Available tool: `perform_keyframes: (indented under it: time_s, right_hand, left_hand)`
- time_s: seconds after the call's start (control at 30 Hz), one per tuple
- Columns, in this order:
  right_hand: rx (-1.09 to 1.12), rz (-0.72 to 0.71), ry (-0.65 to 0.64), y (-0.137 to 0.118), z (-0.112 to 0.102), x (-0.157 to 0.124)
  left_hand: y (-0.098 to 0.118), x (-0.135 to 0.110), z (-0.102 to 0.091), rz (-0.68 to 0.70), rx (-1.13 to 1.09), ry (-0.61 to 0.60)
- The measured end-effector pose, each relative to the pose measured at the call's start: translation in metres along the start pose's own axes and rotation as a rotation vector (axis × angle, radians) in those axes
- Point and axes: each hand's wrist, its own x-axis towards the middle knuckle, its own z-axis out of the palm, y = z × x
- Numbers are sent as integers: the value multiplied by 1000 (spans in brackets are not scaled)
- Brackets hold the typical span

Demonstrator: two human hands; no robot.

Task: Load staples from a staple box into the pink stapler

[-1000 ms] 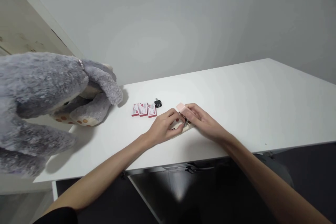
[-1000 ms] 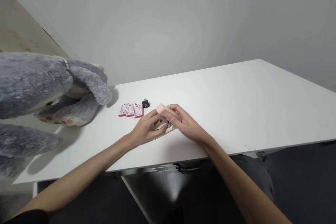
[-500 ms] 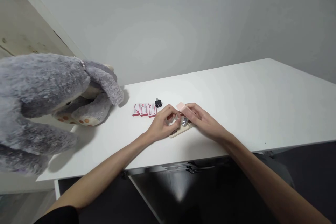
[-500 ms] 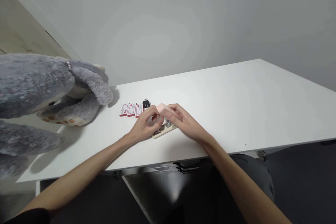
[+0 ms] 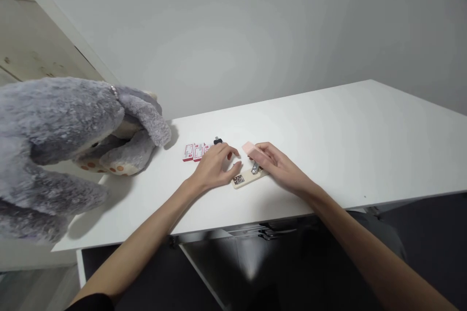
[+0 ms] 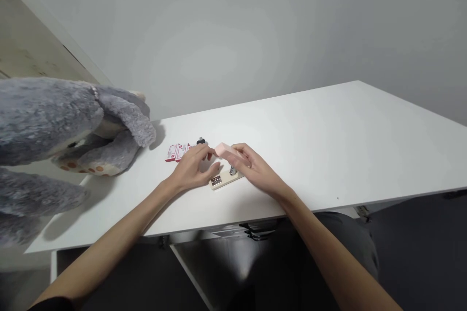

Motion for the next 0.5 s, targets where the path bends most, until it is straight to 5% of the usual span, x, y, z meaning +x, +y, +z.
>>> perform_keyframes:
  time_s: [0.3,0.5]
  right_hand:
    - [-41,-6,39,2,2,-1]
    - [-122,2,125,7,3,-2]
  left_hand:
    - [-14,1,3,22,13,-55]
    - [-13,3,-1,-224,-219,247]
